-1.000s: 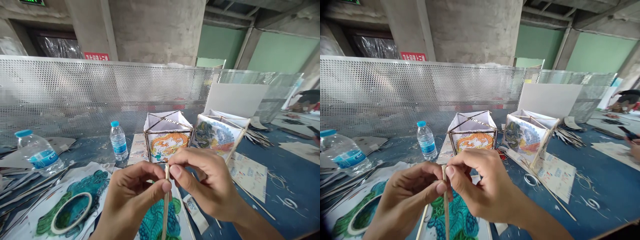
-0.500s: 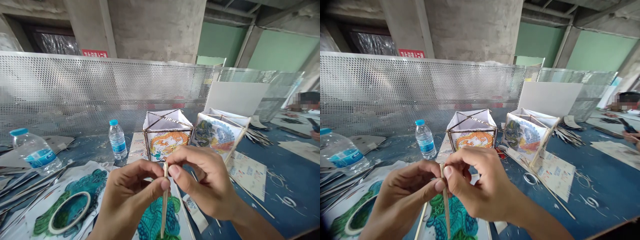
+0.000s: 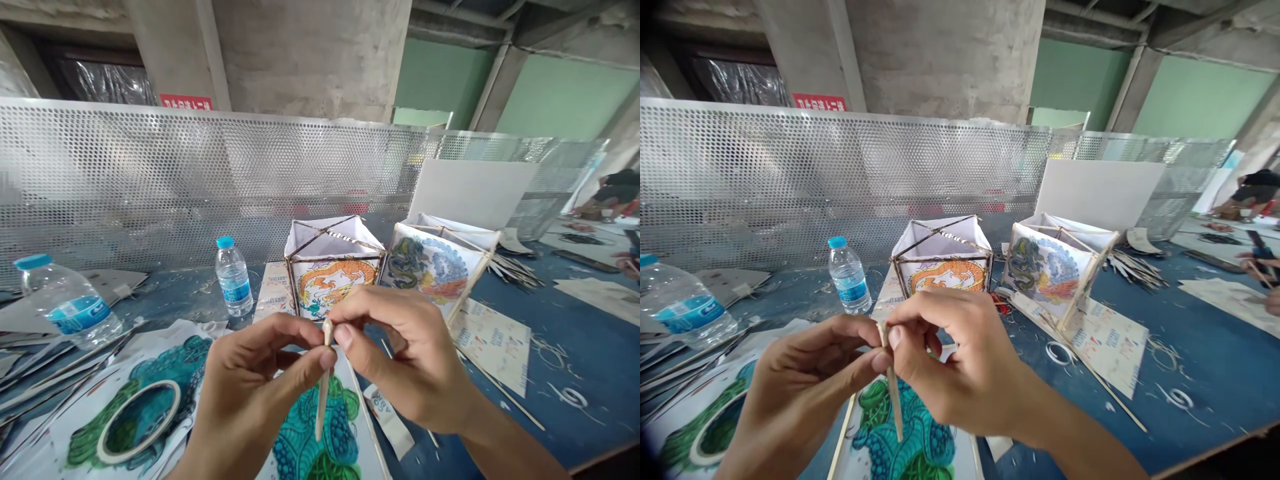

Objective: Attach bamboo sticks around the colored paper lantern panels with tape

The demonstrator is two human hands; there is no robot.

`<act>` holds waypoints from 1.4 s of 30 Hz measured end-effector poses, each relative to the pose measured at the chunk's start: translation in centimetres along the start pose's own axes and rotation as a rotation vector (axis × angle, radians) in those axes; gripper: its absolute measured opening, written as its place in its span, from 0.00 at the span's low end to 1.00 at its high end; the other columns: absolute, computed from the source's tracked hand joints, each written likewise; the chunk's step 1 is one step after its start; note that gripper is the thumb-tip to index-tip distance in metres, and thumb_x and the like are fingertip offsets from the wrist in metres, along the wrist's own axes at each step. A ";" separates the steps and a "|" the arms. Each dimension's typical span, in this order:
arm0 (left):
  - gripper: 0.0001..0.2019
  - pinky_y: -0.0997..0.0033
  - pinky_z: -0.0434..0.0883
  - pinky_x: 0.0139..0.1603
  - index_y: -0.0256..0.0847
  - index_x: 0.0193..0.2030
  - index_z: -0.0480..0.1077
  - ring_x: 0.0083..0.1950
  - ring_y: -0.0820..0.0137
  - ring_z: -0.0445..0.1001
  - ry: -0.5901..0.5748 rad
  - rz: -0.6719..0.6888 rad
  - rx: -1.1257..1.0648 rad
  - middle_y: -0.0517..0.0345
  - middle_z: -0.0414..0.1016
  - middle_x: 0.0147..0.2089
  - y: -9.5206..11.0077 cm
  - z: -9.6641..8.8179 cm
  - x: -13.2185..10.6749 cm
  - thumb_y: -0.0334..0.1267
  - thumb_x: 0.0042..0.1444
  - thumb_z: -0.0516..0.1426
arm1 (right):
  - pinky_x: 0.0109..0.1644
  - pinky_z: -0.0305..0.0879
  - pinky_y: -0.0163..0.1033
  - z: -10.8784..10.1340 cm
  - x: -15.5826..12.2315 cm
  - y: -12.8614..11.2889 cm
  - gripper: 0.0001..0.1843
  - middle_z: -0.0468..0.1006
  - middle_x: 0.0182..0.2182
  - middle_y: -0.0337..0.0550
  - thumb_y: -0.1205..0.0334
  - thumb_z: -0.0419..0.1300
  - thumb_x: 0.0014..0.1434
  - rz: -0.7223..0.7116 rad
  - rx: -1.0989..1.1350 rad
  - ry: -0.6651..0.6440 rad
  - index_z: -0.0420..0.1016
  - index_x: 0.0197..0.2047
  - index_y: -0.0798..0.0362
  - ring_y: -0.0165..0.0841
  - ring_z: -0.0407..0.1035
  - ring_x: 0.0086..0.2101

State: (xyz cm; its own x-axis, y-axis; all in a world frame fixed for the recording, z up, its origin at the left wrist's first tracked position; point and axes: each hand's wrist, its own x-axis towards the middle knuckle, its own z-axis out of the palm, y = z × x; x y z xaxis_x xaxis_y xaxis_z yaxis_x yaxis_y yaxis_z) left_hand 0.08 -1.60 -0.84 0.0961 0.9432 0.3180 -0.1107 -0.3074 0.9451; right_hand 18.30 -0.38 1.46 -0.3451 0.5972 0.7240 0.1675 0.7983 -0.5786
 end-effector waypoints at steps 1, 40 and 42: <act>0.08 0.84 0.73 0.27 0.43 0.29 0.82 0.27 0.74 0.75 0.000 -0.001 0.009 0.58 0.81 0.27 0.0 0.0 0.0 0.38 0.44 0.75 | 0.32 0.63 0.32 -0.1 0.0 0.0 0.06 0.76 0.28 0.36 0.66 0.59 0.67 -0.007 -0.003 0.003 0.77 0.39 0.54 0.24 0.68 0.28; 0.05 0.82 0.77 0.36 0.43 0.37 0.78 0.35 0.76 0.77 -0.020 0.040 -0.075 0.61 0.79 0.35 -0.6 0.3 0.5 0.40 0.59 0.68 | 0.27 0.65 0.34 2.1 0.0 2.0 0.07 0.69 0.25 0.35 0.62 0.61 0.65 0.277 0.470 0.080 0.73 0.34 0.52 0.27 0.66 0.24; 0.04 0.83 0.77 0.37 0.44 0.38 0.78 0.35 0.76 0.77 -0.023 0.053 -0.056 0.62 0.79 0.34 -0.7 0.3 0.4 0.40 0.60 0.67 | 0.27 0.65 0.33 2.5 0.2 2.1 0.06 0.68 0.24 0.33 0.65 0.61 0.63 0.311 0.552 0.115 0.73 0.33 0.52 0.25 0.64 0.23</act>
State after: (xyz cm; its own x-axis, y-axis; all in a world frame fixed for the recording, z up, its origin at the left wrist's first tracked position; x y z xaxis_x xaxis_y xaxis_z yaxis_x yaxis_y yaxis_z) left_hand 0.52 -1.03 -1.33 0.1114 0.9226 0.3693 -0.1717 -0.3482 0.9216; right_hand 16.29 1.19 -0.53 -0.2505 0.8235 0.5089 -0.2664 0.4468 -0.8541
